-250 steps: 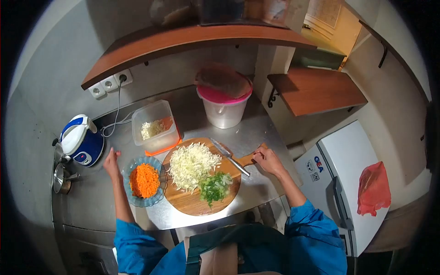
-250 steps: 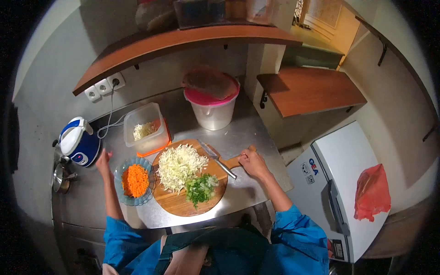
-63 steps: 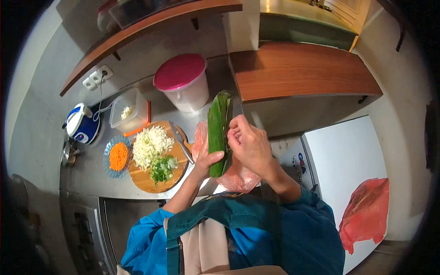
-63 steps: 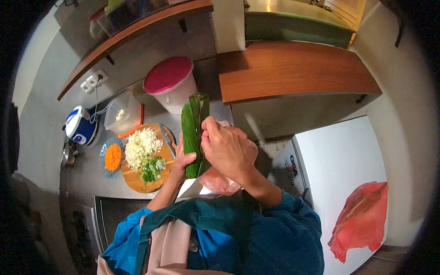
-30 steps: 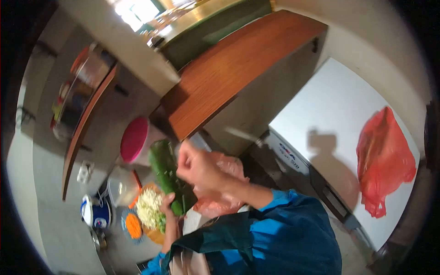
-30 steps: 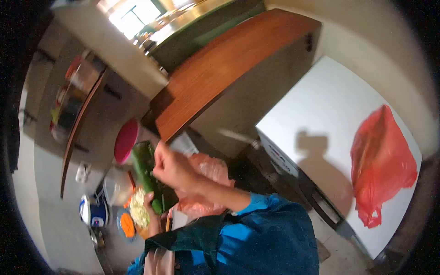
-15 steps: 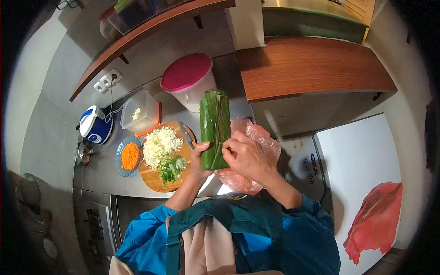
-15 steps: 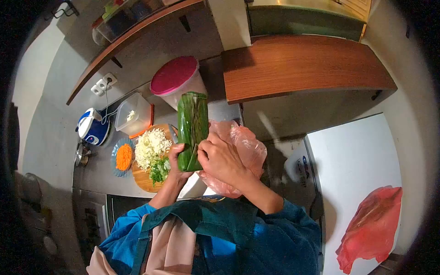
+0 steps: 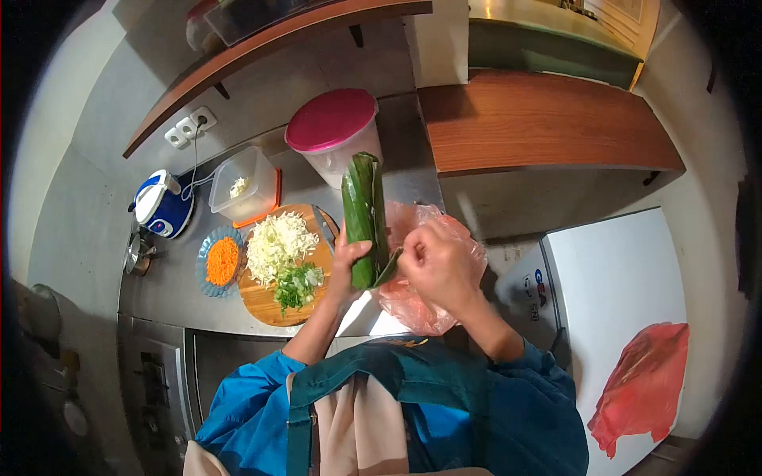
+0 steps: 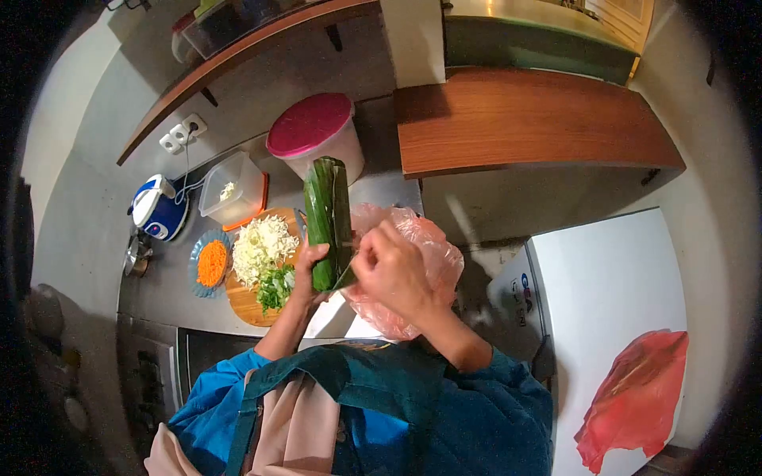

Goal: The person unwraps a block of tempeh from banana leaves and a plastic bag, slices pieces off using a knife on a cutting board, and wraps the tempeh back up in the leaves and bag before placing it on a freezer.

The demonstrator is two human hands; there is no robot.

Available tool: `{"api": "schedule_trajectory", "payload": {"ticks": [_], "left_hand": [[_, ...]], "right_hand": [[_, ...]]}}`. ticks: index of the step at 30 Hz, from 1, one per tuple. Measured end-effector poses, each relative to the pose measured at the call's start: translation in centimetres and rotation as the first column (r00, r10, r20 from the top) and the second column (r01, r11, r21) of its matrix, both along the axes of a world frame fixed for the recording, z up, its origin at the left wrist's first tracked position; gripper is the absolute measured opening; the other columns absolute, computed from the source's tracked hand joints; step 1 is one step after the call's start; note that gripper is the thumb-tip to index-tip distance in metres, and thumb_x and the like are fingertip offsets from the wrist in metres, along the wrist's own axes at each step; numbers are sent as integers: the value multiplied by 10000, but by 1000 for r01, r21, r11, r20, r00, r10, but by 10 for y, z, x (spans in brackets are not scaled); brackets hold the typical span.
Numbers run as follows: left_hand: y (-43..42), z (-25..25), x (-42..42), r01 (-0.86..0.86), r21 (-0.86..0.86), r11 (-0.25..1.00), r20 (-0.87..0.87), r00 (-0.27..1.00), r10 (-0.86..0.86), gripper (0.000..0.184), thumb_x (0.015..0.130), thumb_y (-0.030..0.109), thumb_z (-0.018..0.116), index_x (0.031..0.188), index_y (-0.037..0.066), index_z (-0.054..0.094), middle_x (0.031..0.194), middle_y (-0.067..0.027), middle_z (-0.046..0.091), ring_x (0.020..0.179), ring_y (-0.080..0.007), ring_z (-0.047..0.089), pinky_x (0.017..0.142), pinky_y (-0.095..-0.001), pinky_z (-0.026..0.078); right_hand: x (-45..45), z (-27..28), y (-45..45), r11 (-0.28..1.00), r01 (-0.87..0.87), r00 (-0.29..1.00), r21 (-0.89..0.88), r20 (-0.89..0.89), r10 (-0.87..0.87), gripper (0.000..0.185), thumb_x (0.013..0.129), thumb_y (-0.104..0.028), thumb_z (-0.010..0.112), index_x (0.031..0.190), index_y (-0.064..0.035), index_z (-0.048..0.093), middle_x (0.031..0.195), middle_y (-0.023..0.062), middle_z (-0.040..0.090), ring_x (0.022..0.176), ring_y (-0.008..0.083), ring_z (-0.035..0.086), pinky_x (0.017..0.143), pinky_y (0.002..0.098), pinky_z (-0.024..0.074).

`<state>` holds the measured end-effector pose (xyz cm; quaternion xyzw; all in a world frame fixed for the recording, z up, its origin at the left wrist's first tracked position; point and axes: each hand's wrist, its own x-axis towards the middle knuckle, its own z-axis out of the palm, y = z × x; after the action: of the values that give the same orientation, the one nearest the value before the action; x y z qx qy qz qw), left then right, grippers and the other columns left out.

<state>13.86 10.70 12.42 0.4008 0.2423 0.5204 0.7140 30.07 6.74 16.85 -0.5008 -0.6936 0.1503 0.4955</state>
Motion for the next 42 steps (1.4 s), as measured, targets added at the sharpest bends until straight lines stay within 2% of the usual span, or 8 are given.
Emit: {"api": "schedule_trajectory", "payload": {"ticks": [6, 8, 14, 21, 26, 34, 37, 42], "left_hand": [[6, -19, -6, 104, -239, 965, 423, 906, 7, 673, 808, 407, 519, 1331, 26, 334, 1252, -204, 457, 1037, -311, 553, 888, -457, 468], [4, -12, -4, 140, -203, 969, 404, 913, -47, 644, 843, 423, 485, 1328, 26, 336, 1260, -189, 455, 1051, -315, 550, 887, -461, 465], [0, -21, 14, 136, -202, 970, 314, 947, -67, 520, 858, 277, 500, 1307, 57, 355, 1174, -156, 521, 984, -289, 586, 850, -397, 501], [18, -56, -1, 244, -374, 895, 517, 856, -17, 558, 828, 409, 487, 1221, 14, 447, 1101, -212, 546, 956, -316, 570, 821, -416, 501], [15, -42, 1, 249, -383, 890, 641, 765, 61, 550, 843, 406, 469, 1244, 31, 440, 1165, -172, 529, 1053, -298, 543, 865, -451, 484], [15, -38, 2, 59, -162, 985, 253, 967, -16, 557, 865, 311, 480, 1344, 79, 315, 1224, -148, 488, 1066, -254, 531, 886, -396, 472], [10, -44, 13, -179, 87, 980, -163, 968, 191, 680, 809, 261, 565, 1391, 85, 259, 1355, -161, 320, 1239, -256, 327, 1015, -370, 290], [2, -43, 17, -234, 120, 965, -175, 951, 253, 836, 748, 201, 657, 1420, 66, 179, 1460, -162, 112, 1369, -233, 68, 1093, -333, 104]], "right_hand": [[25, -15, 4, 971, -169, 942, -167, -316, 110, 39, 769, 12, 544, 772, -18, 518, 764, 96, 550, 646, 189, 597, 550, 279, 481], [28, -39, 8, 900, -391, 722, -194, -671, 169, 58, 799, 29, 518, 839, -13, 513, 818, 90, 554, 670, 160, 595, 574, 270, 491], [13, -50, 15, 789, -574, 626, -221, -739, 249, 270, 802, 52, 539, 1053, -5, 459, 940, 87, 532, 781, 122, 563, 738, 253, 481], [18, -81, -35, 816, -567, 806, -110, 131, 578, 104, 742, 42, 566, 834, -6, 568, 874, 105, 557, 848, 226, 569, 745, 322, 457], [11, -80, -40, 838, -532, 834, -125, 96, 543, 135, 724, 20, 582, 856, 18, 610, 857, 120, 602, 791, 264, 597, 729, 330, 485], [18, -53, -3, 779, -345, 741, -524, -661, -117, 133, 807, -65, 641, 908, 9, 596, 807, 40, 611, 714, 95, 586, 623, 205, 480], [-2, -51, 6, 849, -375, 680, -373, -733, -21, 125, 806, -52, 654, 896, 1, 585, 820, 30, 606, 724, 64, 567, 606, 169, 457], [3, -67, 12, 767, -526, 636, -367, -768, 69, 132, 799, -44, 661, 889, 5, 578, 787, 24, 594, 650, 45, 537, 556, 166, 434]]}}
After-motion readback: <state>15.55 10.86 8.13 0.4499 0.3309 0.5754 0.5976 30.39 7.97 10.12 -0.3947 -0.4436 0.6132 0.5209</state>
